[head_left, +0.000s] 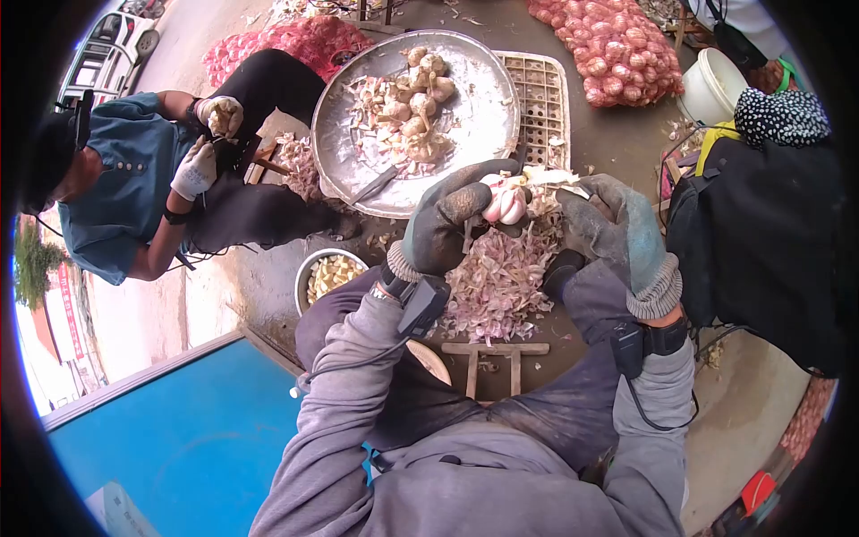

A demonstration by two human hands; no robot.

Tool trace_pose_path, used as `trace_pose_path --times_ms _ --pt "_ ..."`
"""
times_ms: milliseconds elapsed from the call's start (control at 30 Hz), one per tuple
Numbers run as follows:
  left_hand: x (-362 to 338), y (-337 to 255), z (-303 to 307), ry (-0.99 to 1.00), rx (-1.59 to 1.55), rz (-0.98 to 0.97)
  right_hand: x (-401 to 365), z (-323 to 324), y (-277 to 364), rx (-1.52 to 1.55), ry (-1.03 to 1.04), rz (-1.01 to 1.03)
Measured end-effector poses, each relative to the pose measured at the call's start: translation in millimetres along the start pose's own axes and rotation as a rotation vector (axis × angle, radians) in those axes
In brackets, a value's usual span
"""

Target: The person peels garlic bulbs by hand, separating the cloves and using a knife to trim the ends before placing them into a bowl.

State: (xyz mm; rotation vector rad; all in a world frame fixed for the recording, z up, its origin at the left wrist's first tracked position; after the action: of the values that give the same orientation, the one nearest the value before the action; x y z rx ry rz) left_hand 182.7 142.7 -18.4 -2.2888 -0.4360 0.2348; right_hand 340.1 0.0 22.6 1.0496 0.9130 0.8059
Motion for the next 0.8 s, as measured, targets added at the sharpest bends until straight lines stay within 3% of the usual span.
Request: trace_pose_path --times_ms 33,100,200,300,333,367,433,633,800 --pt "0.3 4.5 -3.7 -0.022 -0.019 0.032 1.2 -0.3 0.2 0.292 -0.029 0.012" --pt "1.3 5.9 -10.6 0.031 0.011 0.066 1.5 -1.8 5.4 0.166 0.026 -0.002" --pt "-1.0 9.4 -17.3 0.1 0.122 0.124 5.8 -20.1 8.5 0.427 0.125 0.234" --pt "-0.1 3.3 -19.5 0.1 0.174 0.108 7.2 -17.3 2.6 0.419 0.162 0.129" --pt "-4.8 0.2 -23.6 0.022 0.153 0.088 6.5 -17.4 1.2 0.756 0.191 0.067" --pt "-3.3 -0.3 -20.6 0.02 0.153 0.086 6.8 -16.1 1.0 0.755 0.193 0.066" --pt "-2.4 -1.3 -21.7 0.263 -0.064 0.113 6.4 -13.6 5.0 0.36 0.159 0.19" --pt "-9.9 -15.1 -20.3 0.081 0.32 0.148 2.3 -15.8 19.0 0.403 0.182 0.135" --pt "-9.0 -13.6 -11.2 0.181 0.356 0.138 5.3 -17.5 14.1 0.253 0.157 0.102"
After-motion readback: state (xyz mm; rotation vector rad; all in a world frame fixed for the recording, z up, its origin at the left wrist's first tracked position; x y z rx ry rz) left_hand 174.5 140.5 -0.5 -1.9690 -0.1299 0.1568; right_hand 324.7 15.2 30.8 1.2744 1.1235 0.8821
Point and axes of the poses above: each hand's wrist, its own x-axis towards the middle knuckle, its own z-axis out of the back of the hand, y = z × x, the point moved 4 cm from there along x, towards the middle knuckle, and after that the axes turned 2 degrees about y, right-handed, at the moved point
